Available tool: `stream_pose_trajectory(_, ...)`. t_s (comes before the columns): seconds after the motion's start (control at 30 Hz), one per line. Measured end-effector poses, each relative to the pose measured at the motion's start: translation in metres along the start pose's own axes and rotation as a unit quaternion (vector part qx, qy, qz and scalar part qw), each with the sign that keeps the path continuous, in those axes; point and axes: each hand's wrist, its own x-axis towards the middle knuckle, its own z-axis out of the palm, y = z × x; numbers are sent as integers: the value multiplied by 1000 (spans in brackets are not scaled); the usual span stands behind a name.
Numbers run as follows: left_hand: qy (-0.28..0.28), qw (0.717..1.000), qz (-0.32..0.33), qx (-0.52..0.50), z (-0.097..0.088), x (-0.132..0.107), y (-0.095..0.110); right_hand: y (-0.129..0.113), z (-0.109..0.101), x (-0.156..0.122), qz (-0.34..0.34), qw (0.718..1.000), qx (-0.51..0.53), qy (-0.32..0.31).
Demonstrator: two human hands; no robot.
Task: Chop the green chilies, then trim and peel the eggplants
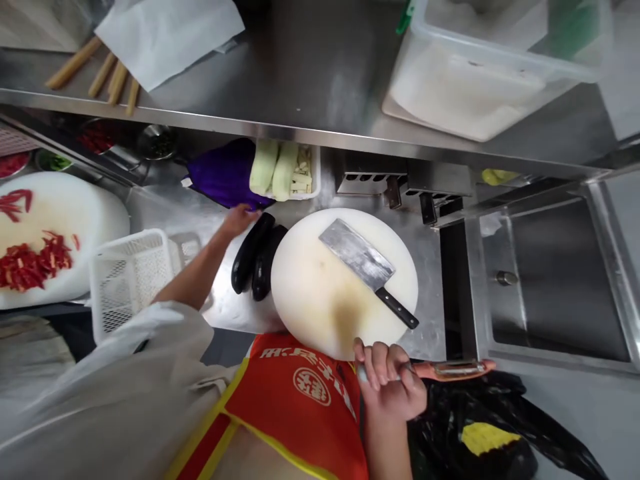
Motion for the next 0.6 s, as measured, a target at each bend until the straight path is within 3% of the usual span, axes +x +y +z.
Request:
stream_pose_trajectory(0.13, -18, 996, -90, 13, 17, -68, -48, 13, 17, 8, 17, 997, -73, -22)
stream_pose_trajectory(0.27, -16, 987, -155, -35, 13, -78, -58, 22, 27, 5, 25, 989, -130, -72)
stream_pose_trajectory(0.37, -10, 973, -170, -155, -5, -78, -51, 23, 24, -8, 21, 986, -128, -105)
stream_pose_trajectory(0.43, -20, 948, -154, -277, -21, -85, -41, 22, 17, -20, 7, 986, -125, -113)
stream_pose_trajectory(0.53, -30, 915, -71, -396, -47, -103, -13, 20, 2, -37, -13, 990, -106, -97)
stream_pose_trajectory(0.6, 2, 902, -5, -431, -63, -120, 15, 19, -8, -46, -23, 992, -89, -92)
